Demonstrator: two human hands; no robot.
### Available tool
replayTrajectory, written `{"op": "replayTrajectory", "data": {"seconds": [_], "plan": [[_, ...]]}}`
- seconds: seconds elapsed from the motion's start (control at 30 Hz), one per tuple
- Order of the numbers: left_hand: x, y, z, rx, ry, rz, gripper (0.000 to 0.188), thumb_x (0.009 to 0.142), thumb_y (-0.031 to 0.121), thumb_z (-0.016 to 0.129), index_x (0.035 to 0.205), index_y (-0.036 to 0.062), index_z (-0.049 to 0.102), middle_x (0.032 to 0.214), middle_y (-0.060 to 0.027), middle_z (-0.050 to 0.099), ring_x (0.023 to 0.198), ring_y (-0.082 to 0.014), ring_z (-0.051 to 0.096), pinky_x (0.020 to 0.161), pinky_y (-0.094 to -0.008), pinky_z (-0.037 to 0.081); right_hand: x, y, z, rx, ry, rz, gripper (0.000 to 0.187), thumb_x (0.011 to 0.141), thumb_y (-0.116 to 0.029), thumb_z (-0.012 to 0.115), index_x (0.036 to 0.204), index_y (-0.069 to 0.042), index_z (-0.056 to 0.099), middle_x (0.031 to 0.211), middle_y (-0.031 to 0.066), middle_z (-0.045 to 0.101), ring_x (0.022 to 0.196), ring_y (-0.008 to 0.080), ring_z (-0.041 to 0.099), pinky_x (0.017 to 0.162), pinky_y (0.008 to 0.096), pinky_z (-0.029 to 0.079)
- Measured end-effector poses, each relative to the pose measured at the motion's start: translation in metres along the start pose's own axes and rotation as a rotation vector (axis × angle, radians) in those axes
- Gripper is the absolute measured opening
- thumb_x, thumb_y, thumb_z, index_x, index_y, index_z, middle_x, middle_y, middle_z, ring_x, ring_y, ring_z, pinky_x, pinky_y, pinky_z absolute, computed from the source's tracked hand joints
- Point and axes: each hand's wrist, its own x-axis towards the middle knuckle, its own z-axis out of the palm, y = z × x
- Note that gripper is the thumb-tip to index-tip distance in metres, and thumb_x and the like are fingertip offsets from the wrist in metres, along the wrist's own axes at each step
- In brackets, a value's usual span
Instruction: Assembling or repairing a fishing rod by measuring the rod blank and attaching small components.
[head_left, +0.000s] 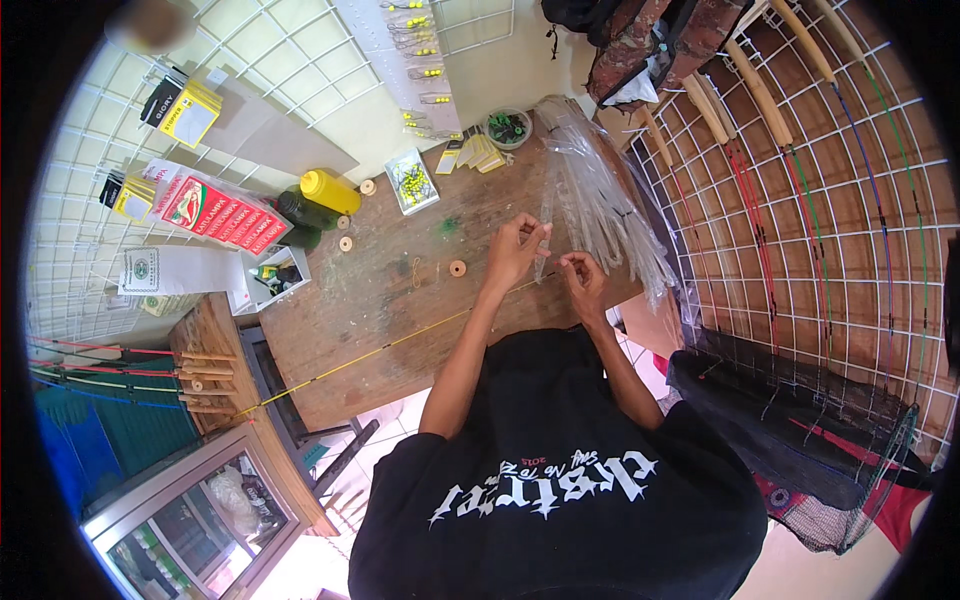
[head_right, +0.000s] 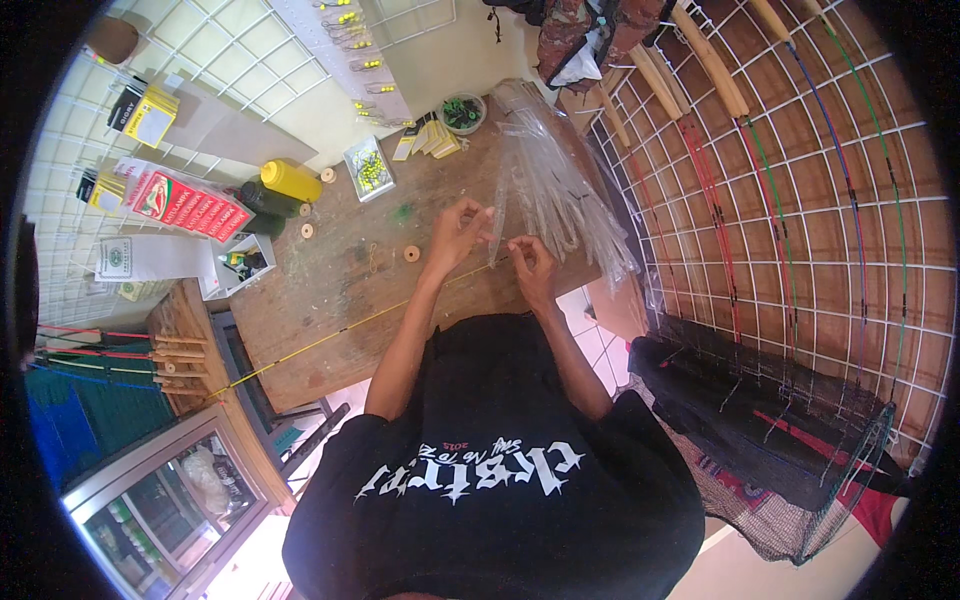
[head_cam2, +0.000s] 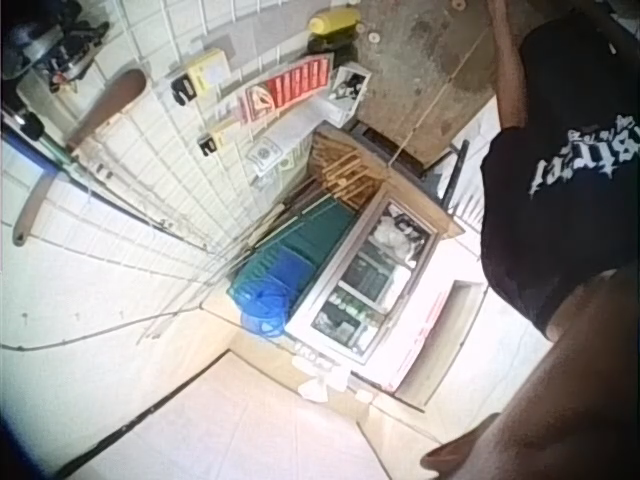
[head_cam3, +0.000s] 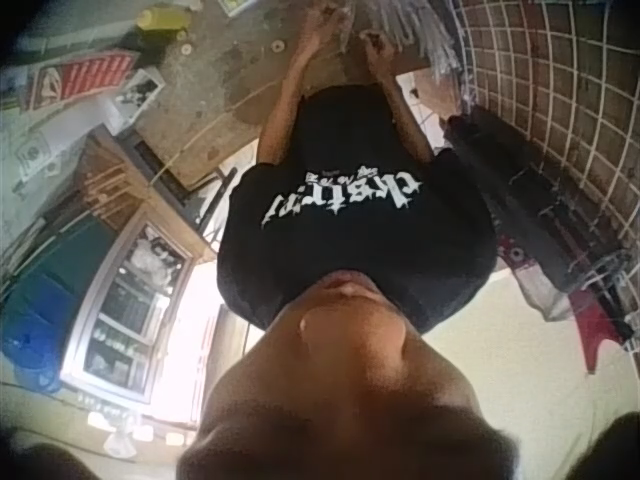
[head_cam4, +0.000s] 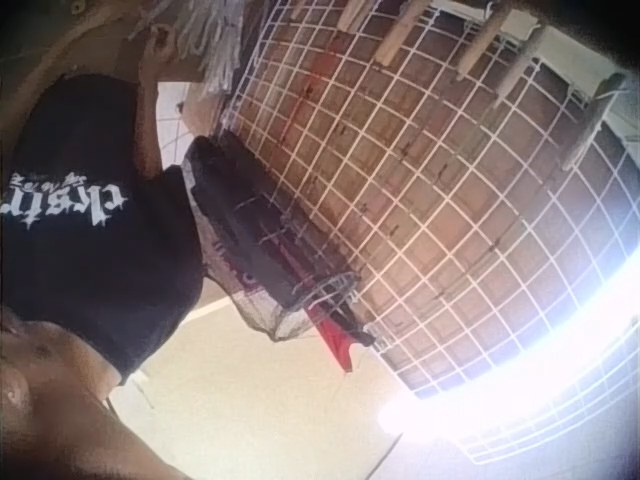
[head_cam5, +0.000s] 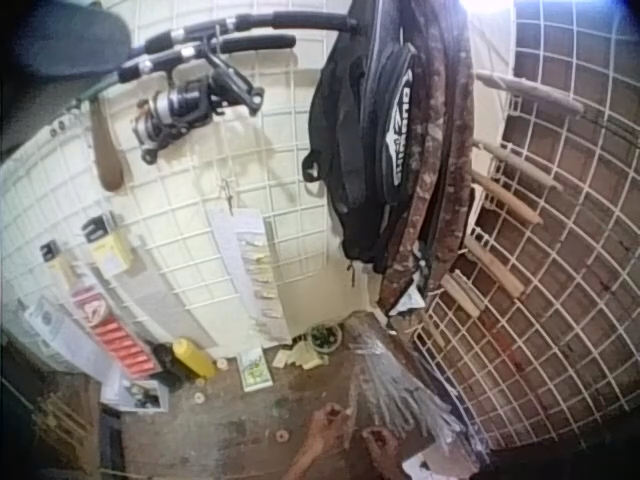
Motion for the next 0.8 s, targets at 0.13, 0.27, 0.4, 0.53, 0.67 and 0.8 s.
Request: {"op": "replayTrajectory", "data": {"seconds": [0.13, 0.27, 0.4, 0.53, 0.67, 0.8], "plan": [[0.000, -0.001, -0.002, -0.029, -0.005, 0.024, 0.026, 0.091, 0.023, 0.063, 0.089, -0.0033, 0.060, 0.079, -0.0104, 0.066, 0.065, -0.0186, 0.070, 0.052, -0.0276, 0.050, -0.001, 0.002, -0.001, 0.083, -0.038, 0.043, 0.010, 0.093, -0.011, 0.062, 0.096, -0.001, 0.059, 0.078, -0.0016, 0.056, 0.068, 0.0048, 0.052, 0.062, 0.0206, 0.042], [0.000, -0.008, -0.006, -0.027, 0.005, 0.051, 0.026, 0.091, 0.023, 0.063, 0.089, -0.0033, 0.060, 0.078, -0.0105, 0.067, 0.065, -0.0183, 0.070, 0.051, -0.0275, 0.049, -0.002, 0.006, -0.003, 0.028, -0.081, 0.086, 0.011, 0.094, -0.013, 0.061, 0.095, -0.002, 0.059, 0.079, -0.0016, 0.058, 0.069, 0.0053, 0.053, 0.062, 0.0204, 0.042], [-0.002, -0.002, -0.005, -0.016, -0.008, 0.035, 0.028, 0.091, 0.024, 0.064, 0.088, -0.0036, 0.060, 0.077, -0.0106, 0.067, 0.064, -0.0176, 0.069, 0.052, -0.0274, 0.049, -0.002, 0.004, -0.005, 0.045, -0.109, 0.006, 0.011, 0.094, -0.014, 0.061, 0.096, -0.003, 0.059, 0.084, 0.0002, 0.062, 0.074, 0.0075, 0.056, 0.070, 0.0221, 0.045], [-0.003, 0.003, -0.004, -0.031, -0.002, 0.034, 0.030, 0.091, 0.025, 0.064, 0.087, -0.0037, 0.060, 0.077, -0.0102, 0.067, 0.062, -0.0172, 0.068, 0.054, -0.0282, 0.049, -0.001, 0.004, -0.010, 0.073, -0.166, 0.036, 0.010, 0.093, -0.012, 0.061, 0.096, -0.002, 0.060, 0.087, 0.0026, 0.064, 0.080, 0.0096, 0.059, 0.077, 0.0240, 0.046], [-0.001, 0.009, 0.000, -0.004, -0.021, 0.048, 0.030, 0.091, 0.027, 0.064, 0.087, -0.0026, 0.060, 0.077, -0.0095, 0.067, 0.061, -0.0166, 0.068, 0.056, -0.0290, 0.049, 0.000, 0.012, -0.016, 0.129, -0.170, 0.095, 0.008, 0.091, -0.008, 0.061, 0.095, -0.001, 0.060, 0.087, 0.0054, 0.066, 0.084, 0.0115, 0.062, 0.080, 0.0269, 0.047], [-0.004, 0.025, 0.002, 0.015, -0.049, 0.060, 0.028, 0.092, 0.026, 0.062, 0.089, -0.0018, 0.060, 0.077, -0.0081, 0.066, 0.062, -0.0149, 0.066, 0.056, -0.0278, 0.048, 0.000, 0.009, -0.022, 0.265, -0.154, 0.141, 0.007, 0.090, -0.006, 0.061, 0.095, -0.002, 0.059, 0.086, 0.0047, 0.065, 0.085, 0.0115, 0.063, 0.081, 0.0262, 0.047]]}}
